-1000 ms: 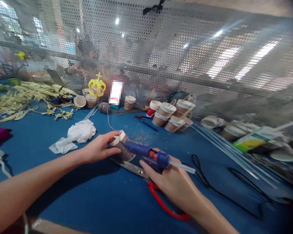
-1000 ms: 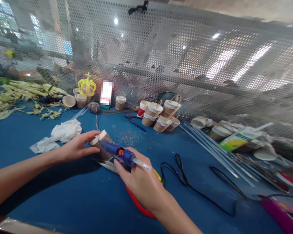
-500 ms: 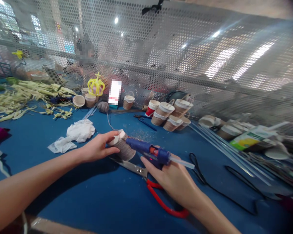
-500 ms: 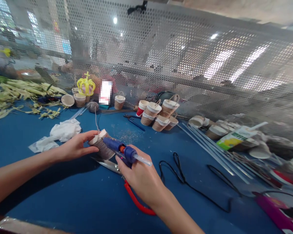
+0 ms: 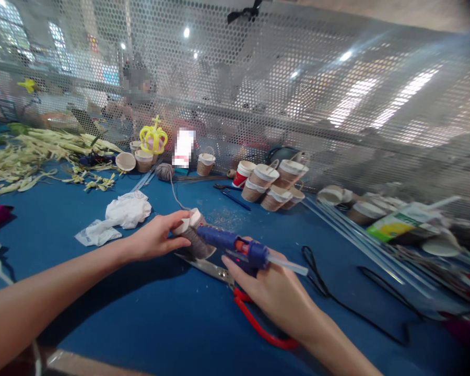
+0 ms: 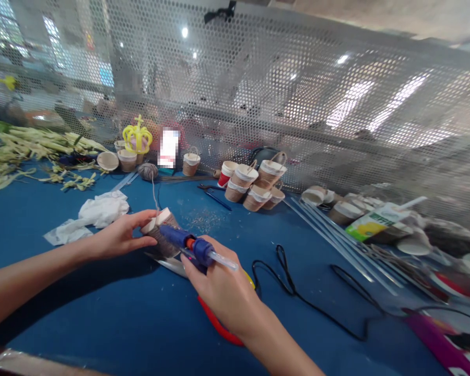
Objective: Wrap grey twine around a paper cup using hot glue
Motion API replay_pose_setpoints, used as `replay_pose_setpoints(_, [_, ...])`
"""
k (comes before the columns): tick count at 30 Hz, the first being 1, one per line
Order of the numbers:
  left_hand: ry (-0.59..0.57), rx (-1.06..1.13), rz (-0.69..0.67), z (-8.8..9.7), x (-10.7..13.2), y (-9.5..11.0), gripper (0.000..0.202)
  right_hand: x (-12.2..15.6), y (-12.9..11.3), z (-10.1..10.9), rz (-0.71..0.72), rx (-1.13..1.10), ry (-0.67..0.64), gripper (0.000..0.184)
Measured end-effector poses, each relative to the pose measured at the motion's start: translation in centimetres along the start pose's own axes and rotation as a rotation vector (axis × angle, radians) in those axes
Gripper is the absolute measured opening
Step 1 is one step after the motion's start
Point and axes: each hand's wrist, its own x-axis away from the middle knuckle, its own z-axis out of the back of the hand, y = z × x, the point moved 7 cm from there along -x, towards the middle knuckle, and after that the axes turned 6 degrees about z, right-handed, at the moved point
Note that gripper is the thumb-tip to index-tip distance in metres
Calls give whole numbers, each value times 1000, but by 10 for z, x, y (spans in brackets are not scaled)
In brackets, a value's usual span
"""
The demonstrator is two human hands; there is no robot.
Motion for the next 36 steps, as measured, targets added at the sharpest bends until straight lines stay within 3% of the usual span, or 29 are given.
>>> replay_pose_setpoints(24, [2, -111, 19, 2, 2, 2, 44, -8, -14, 16, 57, 87, -19, 16])
replay_pose_setpoints(36, [-9, -127, 29, 2, 1, 2, 45, -7, -5, 15, -36, 109, -90, 18])
